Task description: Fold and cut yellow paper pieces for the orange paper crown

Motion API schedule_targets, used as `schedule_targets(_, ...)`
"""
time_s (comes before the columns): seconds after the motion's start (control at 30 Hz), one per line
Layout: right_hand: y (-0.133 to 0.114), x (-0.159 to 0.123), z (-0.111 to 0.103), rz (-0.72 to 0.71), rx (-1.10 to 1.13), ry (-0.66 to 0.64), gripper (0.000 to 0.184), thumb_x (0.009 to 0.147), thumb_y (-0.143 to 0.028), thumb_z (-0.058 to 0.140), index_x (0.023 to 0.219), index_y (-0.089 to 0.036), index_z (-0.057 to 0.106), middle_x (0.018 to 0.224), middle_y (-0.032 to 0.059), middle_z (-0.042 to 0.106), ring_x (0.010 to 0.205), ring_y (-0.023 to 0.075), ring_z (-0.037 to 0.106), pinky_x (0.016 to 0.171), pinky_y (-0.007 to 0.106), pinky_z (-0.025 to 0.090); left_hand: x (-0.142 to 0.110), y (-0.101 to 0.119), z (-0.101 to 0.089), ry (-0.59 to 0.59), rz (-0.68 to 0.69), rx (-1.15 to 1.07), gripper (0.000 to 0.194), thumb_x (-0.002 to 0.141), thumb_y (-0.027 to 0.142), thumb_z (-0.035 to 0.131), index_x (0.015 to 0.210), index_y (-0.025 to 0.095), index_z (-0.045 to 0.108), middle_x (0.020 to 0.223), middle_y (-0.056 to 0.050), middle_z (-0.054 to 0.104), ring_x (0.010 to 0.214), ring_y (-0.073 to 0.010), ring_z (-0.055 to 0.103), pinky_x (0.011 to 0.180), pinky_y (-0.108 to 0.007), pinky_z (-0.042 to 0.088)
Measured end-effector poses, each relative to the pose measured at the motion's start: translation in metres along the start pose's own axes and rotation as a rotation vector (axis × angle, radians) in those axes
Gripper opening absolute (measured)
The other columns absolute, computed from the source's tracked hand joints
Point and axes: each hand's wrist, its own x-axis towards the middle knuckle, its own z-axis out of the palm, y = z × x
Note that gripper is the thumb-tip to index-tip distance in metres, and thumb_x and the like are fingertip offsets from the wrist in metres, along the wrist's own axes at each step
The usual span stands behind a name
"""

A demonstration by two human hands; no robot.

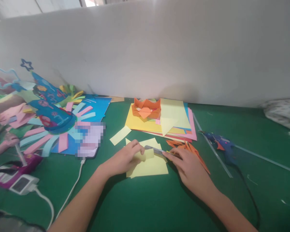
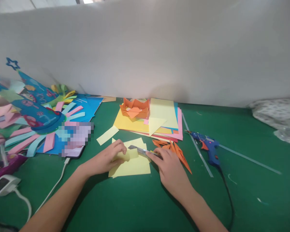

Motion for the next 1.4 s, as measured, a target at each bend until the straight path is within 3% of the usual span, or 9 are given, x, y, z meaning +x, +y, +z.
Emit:
schedule_targets(0.17,-0.004,0.0,0.0,-0.055,-0.024,-0.066,0.056,0.078,0.003,0.035,0.12,-0.025,0.06,0.105,0.0106,0.058,0.092,0.0226,0.052,0.076,0.038,0.043,0.0,-0.004,-0.003,0.011,0.032,0.07,0.003,0.082,0.018,0.056,0.085,0.02,0.056,0.098,-0.004,0.045,0.095,-0.0192,0.046,0.08,-0.03,0.041)
schedule_targets(0.3,-0.008,0.001,-0.002,-0.075,-0.013,-0.107,0.062,0.075,0.006,0.034,0.122,-0.026,0.058,0.106,0.0097,0.057,0.089,0.0213,0.052,0.075,0.037,0.043,0.0,-0.012,-0.006,0.007,-0.005,0.064,0.008,0.084,0.028,0.058,0.086,0.02,0.059,0.099,-0.005,0.048,0.097,-0.0201,0.046,0.083,-0.032,0.042)
schedule_targets(0.4,-0.008,0.002,-0.004,-0.084,-0.007,-0.122,0.065,0.074,0.007,0.034,0.125,-0.028,0.056,0.106,0.0093,0.058,0.088,0.0209,0.052,0.074,0.036,0.043,-0.001,-0.019,-0.006,0.0,0.008,0.03,0.013,0.09,0.022,0.046,0.087,0.019,0.059,0.101,-0.006,0.05,0.098,-0.0188,0.048,0.086,-0.031,0.042)
schedule_targets(0.6,-0.004,0.001,-0.006,-0.128,-0.009,-0.141,0.068,0.075,0.008,0.032,0.127,-0.029,0.054,0.105,0.0093,0.06,0.089,0.0207,0.052,0.073,0.035,0.044,-0.004,-0.027,-0.007,0.01,0.016,0.009,0.025,0.087,0.006,0.036,0.091,0.019,0.057,0.103,-0.006,0.051,0.097,-0.0165,0.05,0.08,-0.028,0.044)
schedule_targets(0.9,-0.008,0.002,-0.01,-0.213,0.022,-0.16,0.067,0.072,0.009,0.035,0.125,-0.027,0.056,0.107,0.0093,0.061,0.094,0.0211,0.053,0.077,0.036,0.045,-0.002,-0.023,-0.01,0.027,0.033,0.001,0.028,0.084,0.003,0.036,0.087,0.019,0.059,0.101,-0.005,0.055,0.094,-0.0159,0.053,0.08,-0.027,0.045)
schedule_targets(1.4,-0.003,0.0,-0.012,-0.226,0.106,-0.231,0.065,0.075,0.009,0.031,0.124,-0.025,0.057,0.102,0.0112,0.06,0.091,0.0214,0.053,0.073,0.034,0.046,0.002,-0.025,-0.009,0.003,-0.081,-0.063,0.029,0.08,0.004,0.039,0.082,0.019,0.063,0.103,-0.005,0.056,0.093,-0.0158,0.055,0.077,-0.027,0.045)
